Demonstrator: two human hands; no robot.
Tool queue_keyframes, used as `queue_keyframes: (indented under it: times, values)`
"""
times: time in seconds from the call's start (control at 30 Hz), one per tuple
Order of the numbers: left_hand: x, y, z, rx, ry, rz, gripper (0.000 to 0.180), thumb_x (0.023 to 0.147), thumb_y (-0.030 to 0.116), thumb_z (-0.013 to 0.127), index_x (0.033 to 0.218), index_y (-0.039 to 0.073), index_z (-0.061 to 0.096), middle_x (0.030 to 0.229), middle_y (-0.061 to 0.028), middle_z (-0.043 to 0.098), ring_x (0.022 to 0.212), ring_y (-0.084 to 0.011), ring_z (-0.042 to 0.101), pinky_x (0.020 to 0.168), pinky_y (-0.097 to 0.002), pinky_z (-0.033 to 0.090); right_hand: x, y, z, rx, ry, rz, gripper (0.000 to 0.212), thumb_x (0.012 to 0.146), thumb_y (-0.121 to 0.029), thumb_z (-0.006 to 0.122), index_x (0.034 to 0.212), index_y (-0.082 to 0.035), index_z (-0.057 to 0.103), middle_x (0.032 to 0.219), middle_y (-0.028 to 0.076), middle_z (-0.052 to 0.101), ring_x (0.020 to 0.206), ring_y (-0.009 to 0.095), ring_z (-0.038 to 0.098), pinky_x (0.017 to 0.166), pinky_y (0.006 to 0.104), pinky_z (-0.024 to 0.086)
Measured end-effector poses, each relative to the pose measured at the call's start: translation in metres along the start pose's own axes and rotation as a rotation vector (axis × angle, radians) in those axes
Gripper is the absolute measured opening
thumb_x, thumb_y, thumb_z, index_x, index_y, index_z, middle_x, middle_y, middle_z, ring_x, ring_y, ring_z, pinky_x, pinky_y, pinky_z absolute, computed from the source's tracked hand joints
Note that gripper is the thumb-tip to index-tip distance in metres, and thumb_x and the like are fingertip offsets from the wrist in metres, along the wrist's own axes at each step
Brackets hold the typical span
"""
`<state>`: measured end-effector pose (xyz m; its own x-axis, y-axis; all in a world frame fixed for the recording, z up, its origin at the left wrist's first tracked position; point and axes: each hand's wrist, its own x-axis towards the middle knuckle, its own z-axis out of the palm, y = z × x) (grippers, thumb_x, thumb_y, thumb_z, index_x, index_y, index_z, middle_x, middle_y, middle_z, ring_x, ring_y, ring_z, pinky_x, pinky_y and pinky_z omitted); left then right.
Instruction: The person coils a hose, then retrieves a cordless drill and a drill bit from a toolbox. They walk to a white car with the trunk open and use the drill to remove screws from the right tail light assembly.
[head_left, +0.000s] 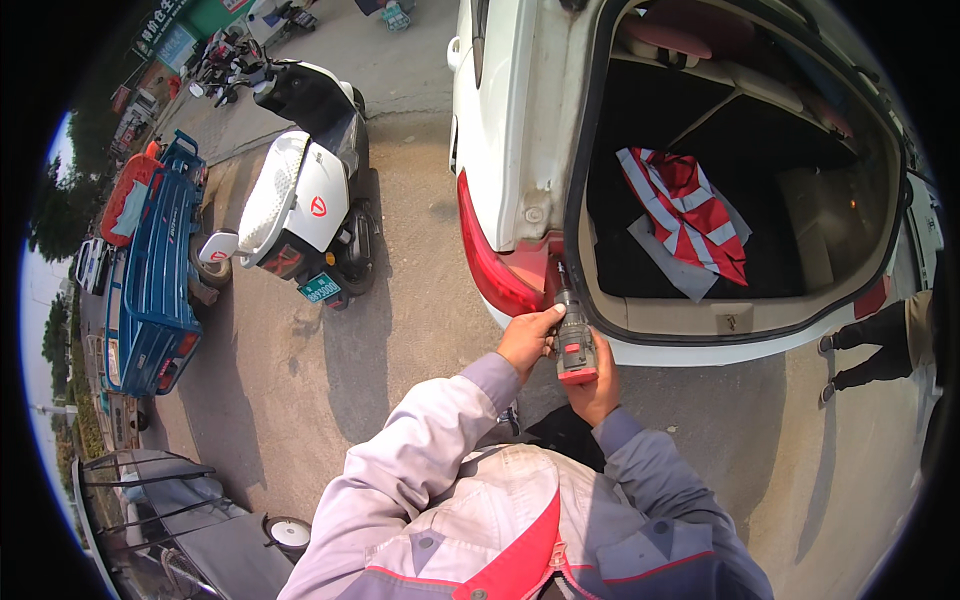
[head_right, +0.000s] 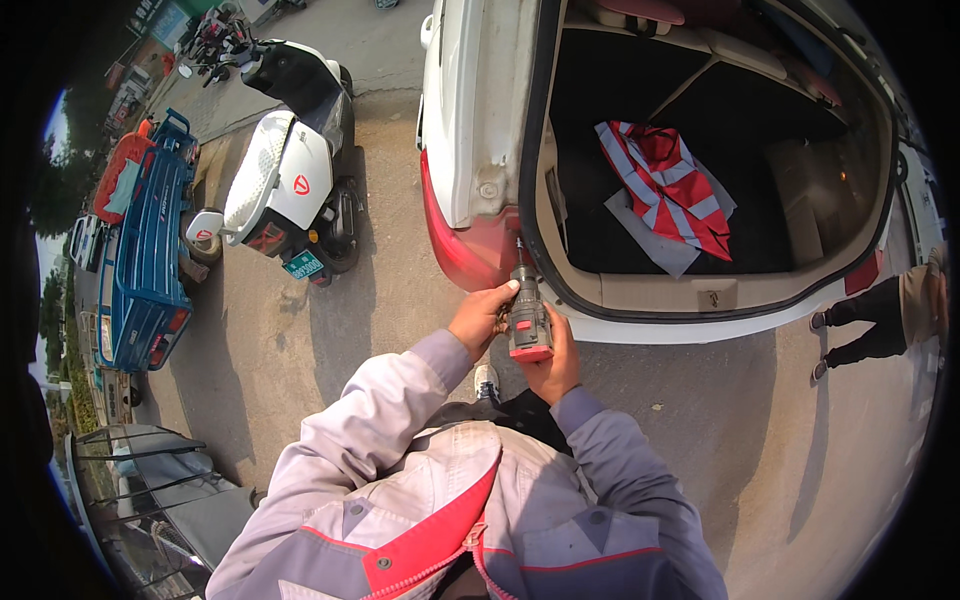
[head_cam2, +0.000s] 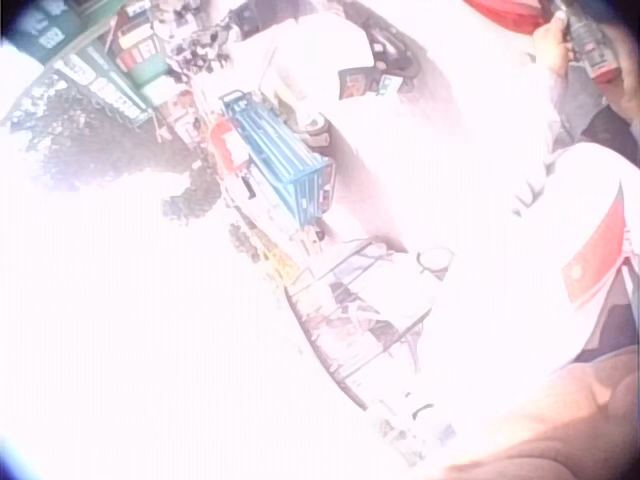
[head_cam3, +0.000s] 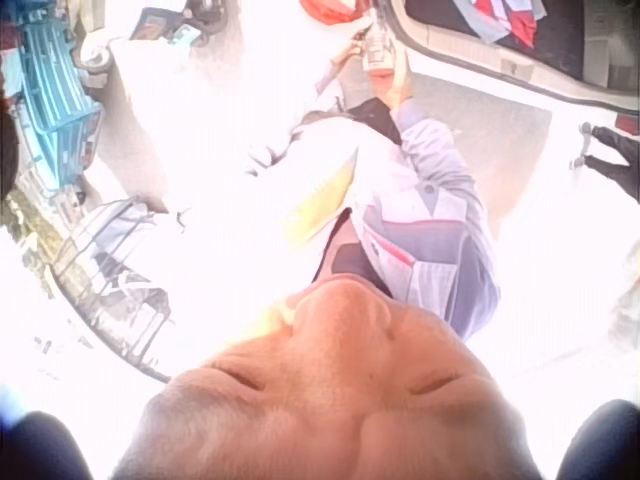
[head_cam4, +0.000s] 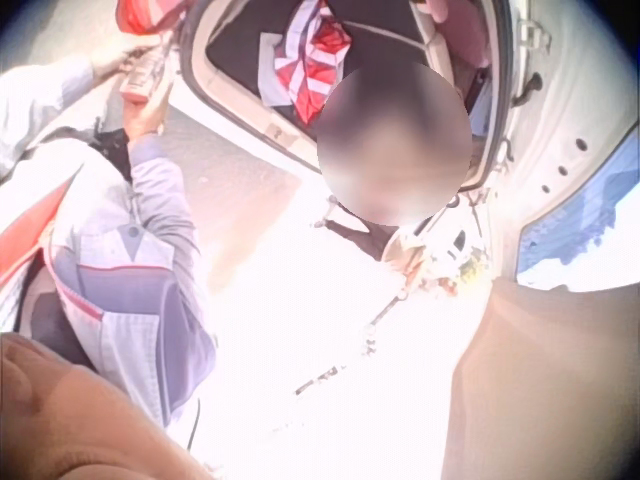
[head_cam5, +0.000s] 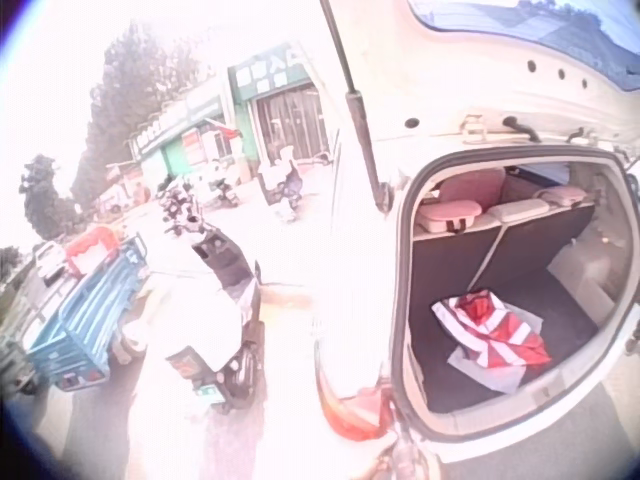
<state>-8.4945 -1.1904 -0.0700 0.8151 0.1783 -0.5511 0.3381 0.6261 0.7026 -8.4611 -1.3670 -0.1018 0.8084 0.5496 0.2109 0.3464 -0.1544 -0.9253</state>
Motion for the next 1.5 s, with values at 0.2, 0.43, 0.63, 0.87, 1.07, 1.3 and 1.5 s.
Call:
queue_keyframes:
  times: [0.2,0.43,0.63,0.87,1.07,1.3,1.5]
  values:
    - [0.002,-0.001,-0.01,0.022,0.015,0.002,0.03,0.103,0.032,0.061,0.105,0.003,0.069,0.09,-0.001,0.069,0.074,-0.0089,0.061,0.063,-0.0246,0.048,-0.003,-0.004,0.014,-0.058,0.061,-0.018,0.078,0.077,-0.018,0.082,0.143,0.002,0.046,0.123,0.019,0.06,0.112,0.037,0.064,0.095,0.0406,0.052]
    - [0.002,0.005,-0.017,-0.014,-0.057,-0.02,0.029,0.103,0.029,0.062,0.106,0.001,0.069,0.093,-0.0029,0.07,0.077,-0.0103,0.063,0.066,-0.0245,0.051,-0.003,-0.012,0.022,-0.107,0.12,-0.044,0.078,0.076,-0.022,0.083,0.142,0.002,0.047,0.12,0.02,0.061,0.109,0.037,0.065,0.093,0.0411,0.053]
    - [0.006,0.003,-0.019,-0.044,-0.058,-0.021,0.03,0.102,0.029,0.062,0.106,0.0,0.068,0.094,-0.0043,0.07,0.08,-0.0114,0.066,0.068,-0.0254,0.052,-0.003,-0.01,0.026,-0.104,0.146,-0.062,0.078,0.076,-0.025,0.083,0.14,0.002,0.049,0.122,0.021,0.061,0.109,0.038,0.065,0.093,0.0411,0.054]
    - [0.005,-0.002,-0.023,0.106,-0.019,0.005,0.033,0.102,0.033,0.062,0.101,0.0,0.07,0.09,-0.003,0.069,0.072,-0.0091,0.06,0.063,-0.0249,0.048,0.001,-0.006,0.022,-0.231,0.147,-0.117,0.07,0.078,-0.026,0.081,0.136,0.001,0.052,0.114,0.02,0.065,0.104,0.04,0.066,0.089,0.0443,0.054]
    - [0.002,-0.003,-0.019,0.085,0.051,0.027,0.035,0.101,0.035,0.062,0.097,0.002,0.071,0.083,-0.0004,0.068,0.065,-0.0081,0.056,0.059,-0.0245,0.044,0.004,-0.004,0.016,-0.327,0.097,-0.153,0.064,0.078,-0.022,0.079,0.132,0.0,0.054,0.109,0.02,0.066,0.097,0.041,0.065,0.084,0.0462,0.053]
    - [0.002,0.002,-0.02,0.187,0.08,-0.01,0.037,0.1,0.04,0.064,0.093,0.004,0.07,0.08,0.0001,0.066,0.061,-0.0078,0.054,0.053,-0.0235,0.042,0.005,-0.002,0.017,-0.341,0.104,-0.182,0.063,0.08,-0.027,0.078,0.132,0.001,0.054,0.107,0.02,0.066,0.096,0.041,0.066,0.084,0.0466,0.053]
    - [0.007,-0.001,-0.024,0.154,0.058,-0.034,0.037,0.1,0.04,0.063,0.091,0.005,0.069,0.077,0.0007,0.065,0.059,-0.0072,0.054,0.053,-0.0231,0.042,0.003,0.002,0.017,-0.317,0.109,-0.183,0.064,0.082,-0.032,0.077,0.132,0.002,0.053,0.107,0.021,0.066,0.096,0.041,0.066,0.085,0.0471,0.053]
